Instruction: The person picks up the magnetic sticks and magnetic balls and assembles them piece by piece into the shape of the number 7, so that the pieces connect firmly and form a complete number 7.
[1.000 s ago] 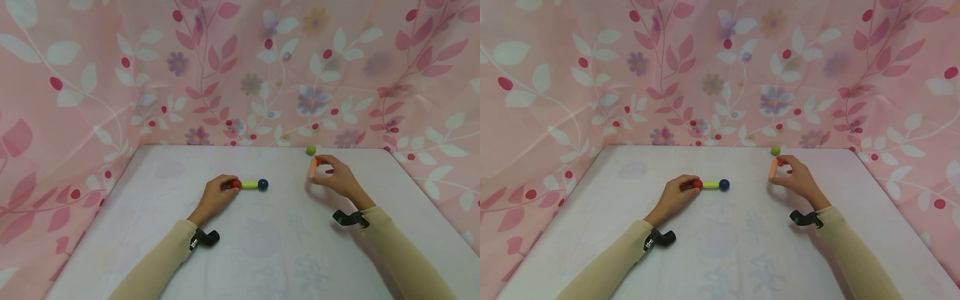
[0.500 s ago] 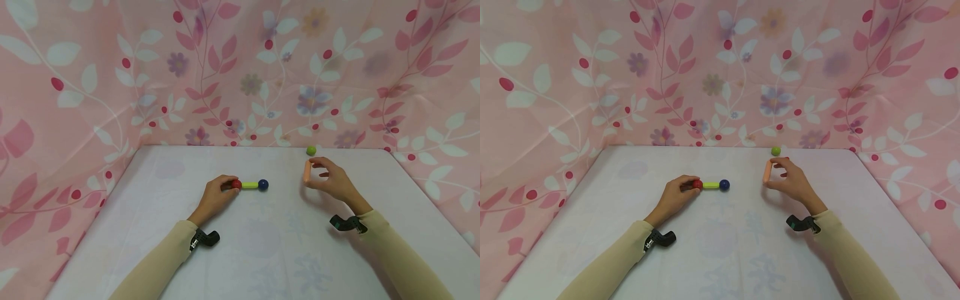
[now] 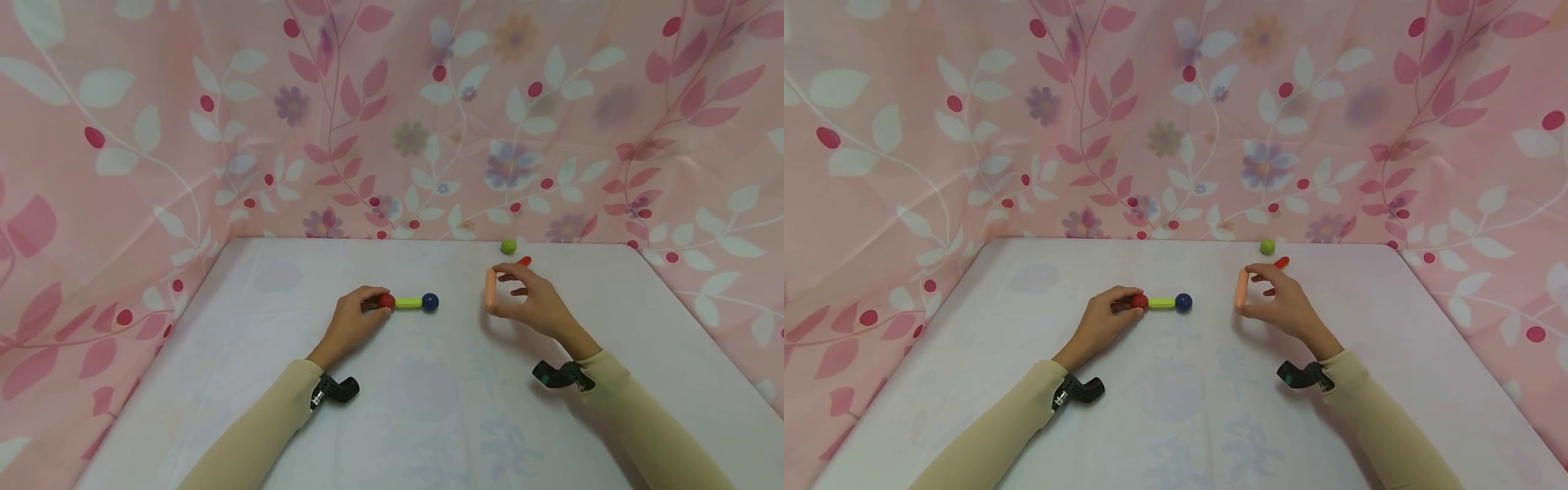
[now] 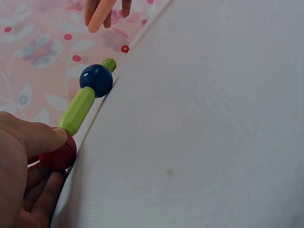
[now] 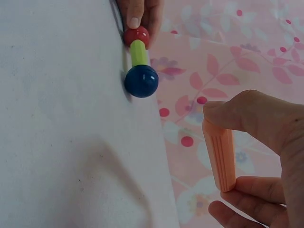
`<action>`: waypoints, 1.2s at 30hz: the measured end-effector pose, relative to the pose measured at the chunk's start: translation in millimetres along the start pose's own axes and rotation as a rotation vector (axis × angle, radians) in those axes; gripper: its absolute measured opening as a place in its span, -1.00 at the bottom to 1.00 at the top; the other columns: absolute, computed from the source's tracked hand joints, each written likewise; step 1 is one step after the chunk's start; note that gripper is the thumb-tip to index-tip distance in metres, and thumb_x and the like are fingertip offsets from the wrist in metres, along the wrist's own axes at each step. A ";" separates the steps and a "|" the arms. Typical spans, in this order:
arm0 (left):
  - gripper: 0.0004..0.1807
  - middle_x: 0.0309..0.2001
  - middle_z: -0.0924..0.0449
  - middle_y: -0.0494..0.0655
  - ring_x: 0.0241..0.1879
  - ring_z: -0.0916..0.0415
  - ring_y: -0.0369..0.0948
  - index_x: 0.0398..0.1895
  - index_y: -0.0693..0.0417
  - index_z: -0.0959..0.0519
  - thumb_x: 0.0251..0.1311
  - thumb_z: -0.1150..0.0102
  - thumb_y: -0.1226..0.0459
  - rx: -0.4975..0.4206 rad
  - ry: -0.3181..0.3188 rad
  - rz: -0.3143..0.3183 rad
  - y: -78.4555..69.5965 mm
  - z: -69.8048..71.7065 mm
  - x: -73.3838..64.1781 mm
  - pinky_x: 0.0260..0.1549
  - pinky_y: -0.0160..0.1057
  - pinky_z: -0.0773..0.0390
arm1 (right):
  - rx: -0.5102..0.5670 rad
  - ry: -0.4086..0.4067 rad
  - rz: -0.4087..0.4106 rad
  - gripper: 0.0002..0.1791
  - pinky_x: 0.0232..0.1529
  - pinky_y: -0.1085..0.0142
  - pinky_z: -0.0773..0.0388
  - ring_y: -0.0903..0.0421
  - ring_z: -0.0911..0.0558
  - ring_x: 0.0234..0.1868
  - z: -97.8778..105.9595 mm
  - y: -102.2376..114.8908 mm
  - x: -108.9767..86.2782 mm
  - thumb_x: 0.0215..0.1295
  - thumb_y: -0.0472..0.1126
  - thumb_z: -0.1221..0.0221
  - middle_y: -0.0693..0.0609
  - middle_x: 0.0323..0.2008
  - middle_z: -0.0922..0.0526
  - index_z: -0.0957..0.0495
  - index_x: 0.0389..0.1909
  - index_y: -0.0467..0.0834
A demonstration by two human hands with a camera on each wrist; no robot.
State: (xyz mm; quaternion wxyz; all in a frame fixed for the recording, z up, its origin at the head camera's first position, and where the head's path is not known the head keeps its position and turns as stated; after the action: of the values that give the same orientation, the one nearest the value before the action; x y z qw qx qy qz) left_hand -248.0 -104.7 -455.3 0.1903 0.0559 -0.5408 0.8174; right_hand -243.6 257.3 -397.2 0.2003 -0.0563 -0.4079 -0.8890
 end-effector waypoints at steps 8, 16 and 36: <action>-0.59 0.06 -0.65 0.01 0.02 -0.67 -0.13 0.20 0.26 -0.64 0.28 -0.40 0.43 0.006 -0.002 -0.004 -1.1 -0.1 -0.8 0.10 -0.12 -0.63 | 0.017 0.013 0.012 -0.14 0.13 -0.19 -0.56 -0.24 -0.53 0.22 -9.4 4.0 -4.1 0.12 -0.09 -0.59 -0.12 0.34 -0.50 -0.44 0.43 -0.18; -0.59 0.06 -0.65 0.01 0.03 -0.66 -0.12 0.20 0.27 -0.63 0.29 -0.39 0.44 -0.002 0.000 -0.007 -1.2 -0.3 -0.3 0.10 -0.13 -0.62 | 0.008 0.023 0.031 -0.14 0.10 -0.18 -0.60 -0.22 -0.53 0.23 -19.5 8.4 -6.2 0.09 -0.14 -0.60 -0.09 0.32 -0.53 -0.46 0.41 -0.17; -0.59 0.06 -0.66 0.01 0.02 -0.66 -0.13 0.19 0.24 -0.65 0.27 -0.41 0.43 0.000 -0.007 -0.024 -0.6 0.3 -1.3 0.09 -0.13 -0.63 | 0.053 0.037 0.062 -0.16 0.12 -0.16 -0.60 -0.16 -0.55 0.24 -38.2 27.6 -12.2 0.08 -0.15 -0.61 -0.06 0.33 -0.52 -0.47 0.39 -0.17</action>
State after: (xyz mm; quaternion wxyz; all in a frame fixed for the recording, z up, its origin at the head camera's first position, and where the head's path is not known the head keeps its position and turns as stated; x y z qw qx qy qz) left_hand -246.6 -105.1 -455.0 0.1982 0.0654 -0.5406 0.8150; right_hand -218.9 216.3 -406.3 0.2367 -0.0475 -0.4254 -0.8722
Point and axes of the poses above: each hand's wrist, its own x-axis towards the middle knuckle, its own z-axis out of the back of the hand, y = z × x, the point moved 3 cm from there along x, towards the middle knuckle
